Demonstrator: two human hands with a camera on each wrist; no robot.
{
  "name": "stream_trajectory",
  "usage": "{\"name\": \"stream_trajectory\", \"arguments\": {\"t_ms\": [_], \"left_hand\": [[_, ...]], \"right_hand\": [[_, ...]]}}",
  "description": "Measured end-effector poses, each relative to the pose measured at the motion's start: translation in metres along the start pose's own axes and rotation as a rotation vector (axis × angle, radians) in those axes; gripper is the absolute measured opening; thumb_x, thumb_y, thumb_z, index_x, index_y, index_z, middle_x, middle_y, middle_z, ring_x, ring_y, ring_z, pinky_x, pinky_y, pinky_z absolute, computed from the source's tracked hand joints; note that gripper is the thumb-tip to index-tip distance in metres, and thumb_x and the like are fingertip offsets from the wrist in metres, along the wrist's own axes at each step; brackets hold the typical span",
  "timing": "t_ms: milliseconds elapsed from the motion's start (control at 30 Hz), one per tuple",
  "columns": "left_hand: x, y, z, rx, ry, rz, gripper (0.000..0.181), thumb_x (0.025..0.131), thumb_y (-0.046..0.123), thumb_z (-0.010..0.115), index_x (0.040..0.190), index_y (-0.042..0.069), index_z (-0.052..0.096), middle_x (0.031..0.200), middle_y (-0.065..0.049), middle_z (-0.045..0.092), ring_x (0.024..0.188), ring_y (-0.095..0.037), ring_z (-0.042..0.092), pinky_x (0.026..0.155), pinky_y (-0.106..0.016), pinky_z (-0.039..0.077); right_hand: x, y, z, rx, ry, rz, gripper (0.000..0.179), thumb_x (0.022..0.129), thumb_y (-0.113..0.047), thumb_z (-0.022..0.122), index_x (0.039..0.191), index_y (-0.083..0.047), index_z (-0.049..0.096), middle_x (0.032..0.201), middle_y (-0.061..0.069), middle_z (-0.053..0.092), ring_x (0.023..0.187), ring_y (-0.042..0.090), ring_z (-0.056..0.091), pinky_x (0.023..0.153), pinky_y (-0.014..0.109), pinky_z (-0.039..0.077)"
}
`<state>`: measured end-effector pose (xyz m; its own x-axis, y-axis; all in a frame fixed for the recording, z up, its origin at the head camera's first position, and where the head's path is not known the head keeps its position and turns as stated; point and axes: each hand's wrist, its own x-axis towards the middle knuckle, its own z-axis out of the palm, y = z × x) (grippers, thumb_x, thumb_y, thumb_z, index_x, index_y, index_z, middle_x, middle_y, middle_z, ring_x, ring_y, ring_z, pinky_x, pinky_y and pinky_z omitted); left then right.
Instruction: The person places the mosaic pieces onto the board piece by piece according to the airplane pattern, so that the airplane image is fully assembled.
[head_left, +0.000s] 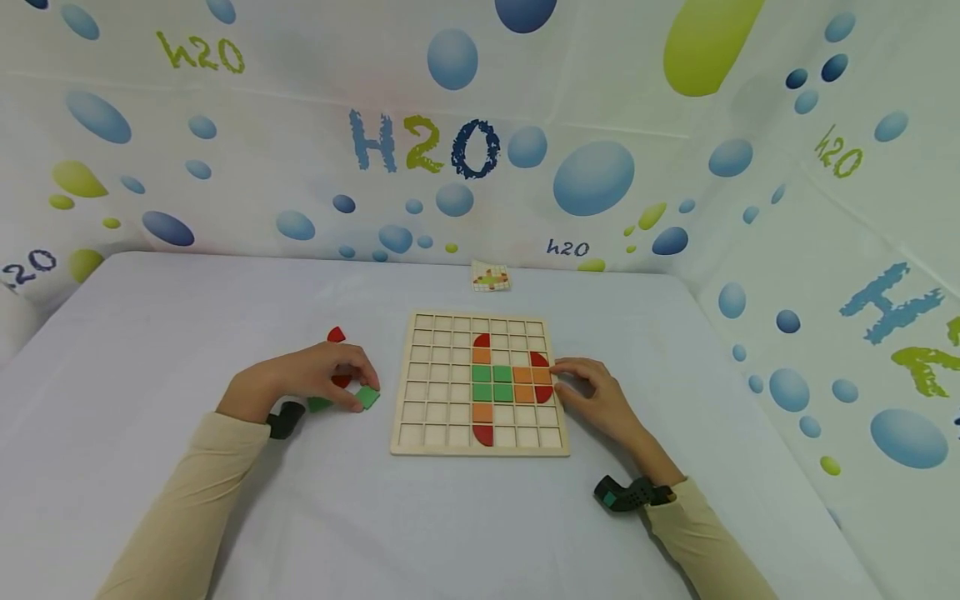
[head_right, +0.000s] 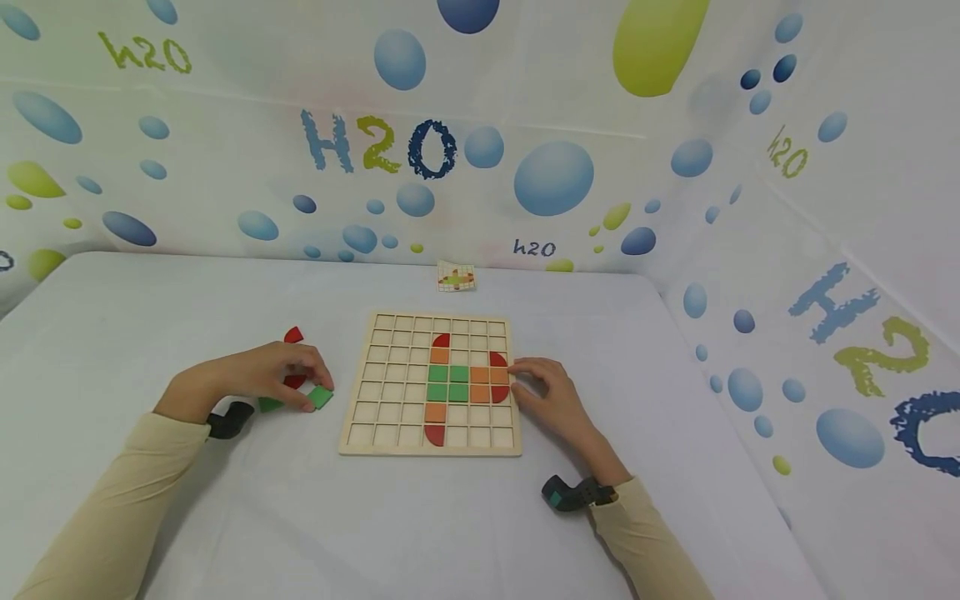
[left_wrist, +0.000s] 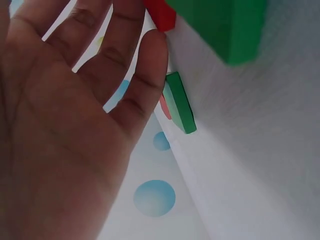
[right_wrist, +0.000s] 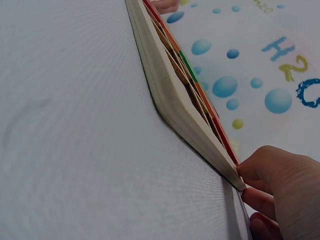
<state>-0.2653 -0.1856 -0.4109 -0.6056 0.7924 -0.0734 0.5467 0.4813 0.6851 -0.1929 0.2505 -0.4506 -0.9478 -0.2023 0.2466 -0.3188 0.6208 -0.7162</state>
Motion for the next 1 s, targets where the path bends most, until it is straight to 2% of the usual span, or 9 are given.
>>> {"name": "stream_trajectory", "arguments": {"t_ms": [167, 433, 667, 800, 1000], "left_hand": [[0.0, 0.003, 0.001, 0.014, 0.008, -0.006, 0.026, 0.078, 0.015, 0.082, 0.102, 0.011, 0.071, 0.1, 0.004, 0.063, 0.094, -0.017, 0.056, 0.088, -0.03, 0.049], [0.005, -0.001, 0.005, 0.029, 0.049, -0.015, 0.023, 0.076, 0.019, 0.084, 0.094, 0.015, 0.071, 0.093, 0.005, 0.061, 0.087, -0.015, 0.053, 0.077, -0.026, 0.047], [0.01, 0.002, 0.008, 0.042, 0.077, -0.031, 0.021, 0.076, 0.017, 0.082, 0.093, 0.013, 0.07, 0.09, 0.004, 0.06, 0.082, -0.015, 0.052, 0.071, -0.025, 0.046], [0.012, 0.005, 0.009, 0.045, 0.08, -0.045, 0.02, 0.077, 0.015, 0.08, 0.093, 0.011, 0.069, 0.088, 0.004, 0.061, 0.082, -0.014, 0.053, 0.072, -0.026, 0.047], [0.017, 0.009, 0.011, 0.049, 0.089, -0.01, 0.02, 0.078, 0.015, 0.079, 0.094, 0.01, 0.067, 0.088, 0.005, 0.062, 0.083, -0.012, 0.055, 0.077, -0.029, 0.048]], "right_hand": [[0.0, 0.001, 0.0, -0.007, -0.001, 0.0, 0.028, 0.091, -0.01, 0.067, 0.119, -0.007, 0.067, 0.132, 0.014, 0.059, 0.13, 0.035, 0.042, 0.106, 0.056, 0.033], [0.0, 0.002, 0.0, 0.003, -0.004, 0.0, 0.028, 0.092, -0.011, 0.067, 0.119, -0.007, 0.067, 0.132, 0.014, 0.058, 0.13, 0.035, 0.042, 0.106, 0.056, 0.032], [0.001, 0.003, 0.0, -0.006, 0.002, 0.001, 0.028, 0.092, -0.011, 0.067, 0.119, -0.008, 0.067, 0.132, 0.013, 0.059, 0.13, 0.034, 0.042, 0.106, 0.055, 0.033], [0.002, 0.003, 0.0, 0.005, 0.001, 0.006, 0.027, 0.092, -0.011, 0.067, 0.119, -0.007, 0.067, 0.132, 0.013, 0.058, 0.13, 0.034, 0.042, 0.106, 0.055, 0.033], [0.002, 0.004, 0.001, 0.018, 0.001, -0.004, 0.028, 0.091, -0.01, 0.067, 0.119, -0.005, 0.067, 0.132, 0.015, 0.059, 0.13, 0.034, 0.042, 0.107, 0.055, 0.032]]}}
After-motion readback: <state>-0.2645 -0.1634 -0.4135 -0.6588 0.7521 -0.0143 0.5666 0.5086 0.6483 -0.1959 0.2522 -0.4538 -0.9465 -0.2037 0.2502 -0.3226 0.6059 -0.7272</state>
